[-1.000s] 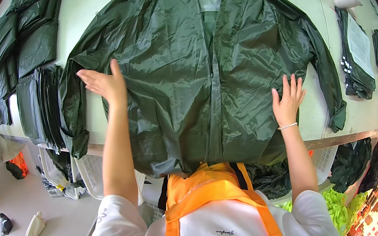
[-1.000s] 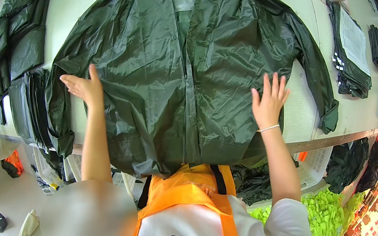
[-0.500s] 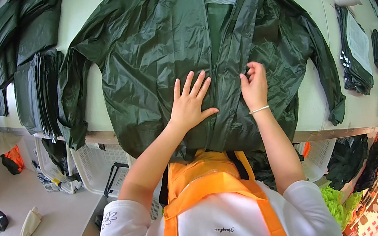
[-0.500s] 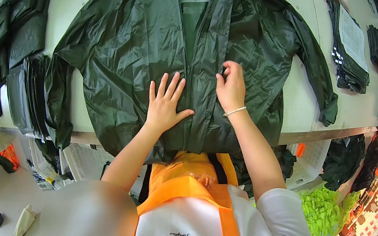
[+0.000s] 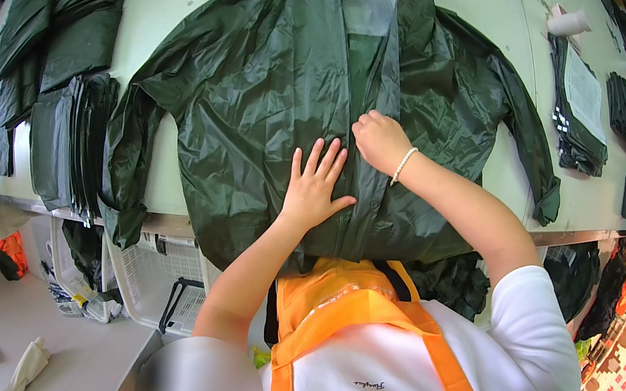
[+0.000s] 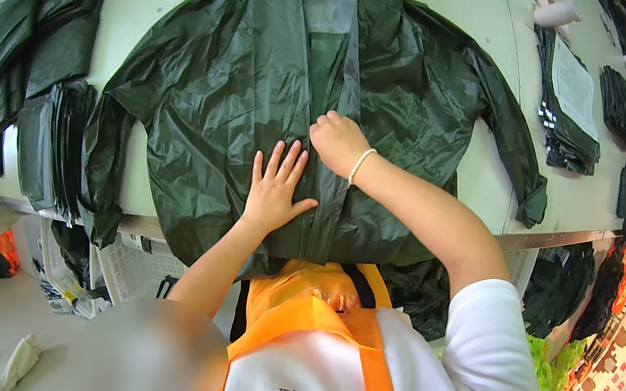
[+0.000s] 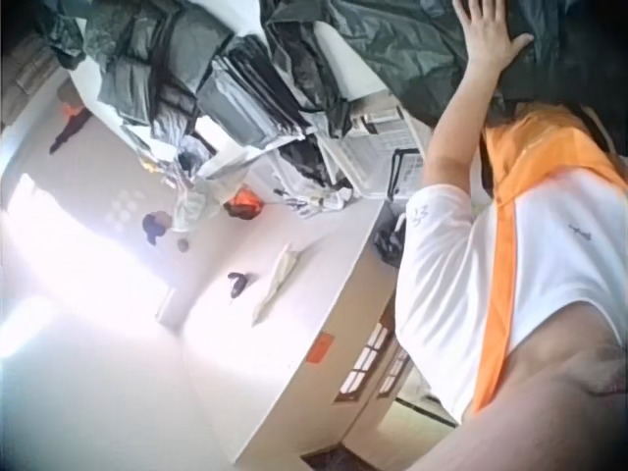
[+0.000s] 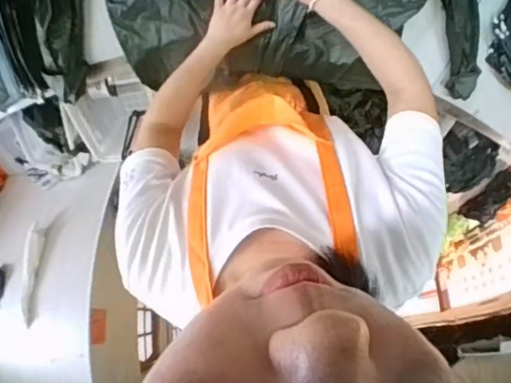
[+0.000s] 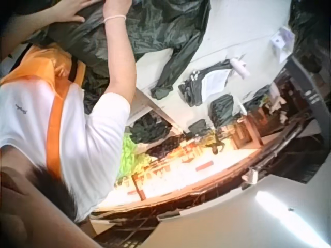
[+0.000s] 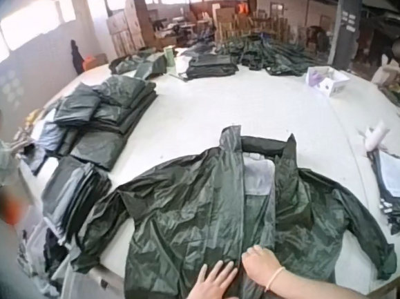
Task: The person folds a dark green jacket on a table, smoothing and aligning the fabric, zipping the front, folding the sleeves and body, and placing the folded jacket into a white plastic basket. The person repeats the process with another jacket.
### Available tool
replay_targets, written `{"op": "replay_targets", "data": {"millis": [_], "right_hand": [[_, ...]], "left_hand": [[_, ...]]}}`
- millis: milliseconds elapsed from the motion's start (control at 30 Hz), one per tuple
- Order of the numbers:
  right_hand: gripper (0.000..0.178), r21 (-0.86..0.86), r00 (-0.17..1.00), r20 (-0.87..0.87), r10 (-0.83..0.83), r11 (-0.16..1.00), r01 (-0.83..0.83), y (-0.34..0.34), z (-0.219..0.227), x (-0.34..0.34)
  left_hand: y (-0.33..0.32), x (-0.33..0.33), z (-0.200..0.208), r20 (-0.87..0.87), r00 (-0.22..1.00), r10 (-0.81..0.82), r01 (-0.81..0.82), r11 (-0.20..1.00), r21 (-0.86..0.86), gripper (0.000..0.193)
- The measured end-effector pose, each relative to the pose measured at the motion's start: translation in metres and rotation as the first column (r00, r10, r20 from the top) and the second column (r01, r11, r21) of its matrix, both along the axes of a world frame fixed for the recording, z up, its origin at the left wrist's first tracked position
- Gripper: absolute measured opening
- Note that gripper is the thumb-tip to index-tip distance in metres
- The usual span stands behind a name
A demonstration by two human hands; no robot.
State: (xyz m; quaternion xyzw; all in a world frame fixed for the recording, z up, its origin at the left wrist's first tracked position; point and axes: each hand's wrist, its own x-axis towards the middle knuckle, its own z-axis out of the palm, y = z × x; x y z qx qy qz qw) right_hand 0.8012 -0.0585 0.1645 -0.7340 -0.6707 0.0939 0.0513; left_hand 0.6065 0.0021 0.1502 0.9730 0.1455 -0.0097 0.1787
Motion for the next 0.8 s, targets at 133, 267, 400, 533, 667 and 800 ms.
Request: {"op": "replay_targets", "data": {"millis": [133, 267, 400, 533, 667, 800], "right_hand": [[0.004, -0.019, 0.990, 0.029, 0.135, 0.991, -0.134, 0.017, 0.015, 0.028], [0.008, 0.030, 0.953, 0.301, 0.029, 0.999, -0.040, 0.074, 0.028, 0.072], [0.015, 0.102, 0.915, 0.393, -0.088, 0.993, 0.051, 0.132, 0.039, 0.136], [0.011, 0.338, 0.960, 0.095, -0.262, 0.916, 0.217, 0.132, 0.019, 0.101], [0.021, 0.115, 0.511, -0.616, -0.600, 0.573, 0.811, 0.106, -0.001, 0.095], [0.015, 0.247, 0.526, -0.719, -0.453, 0.541, 0.804, 0.115, 0.001, 0.084]], "left_hand": [[-0.010, -0.007, 0.005, -0.041, 0.999, -0.001, 0.000, 1.000, -0.025, 0.088], [-0.047, -0.042, 0.005, -0.097, 0.995, -0.013, 0.012, 1.000, -0.011, 0.084], [-0.074, -0.069, 0.007, -0.188, 0.980, -0.067, 0.060, 0.997, -0.042, 0.084], [-0.057, -0.061, 0.034, -0.141, 0.990, -0.032, 0.000, 0.976, -0.217, 0.077], [0.015, 0.000, 0.033, 0.246, 0.917, 0.315, -0.203, 0.898, -0.391, 0.045], [0.116, 0.109, 0.023, 0.216, 0.782, 0.585, -0.496, 0.793, -0.354, 0.039]]}}
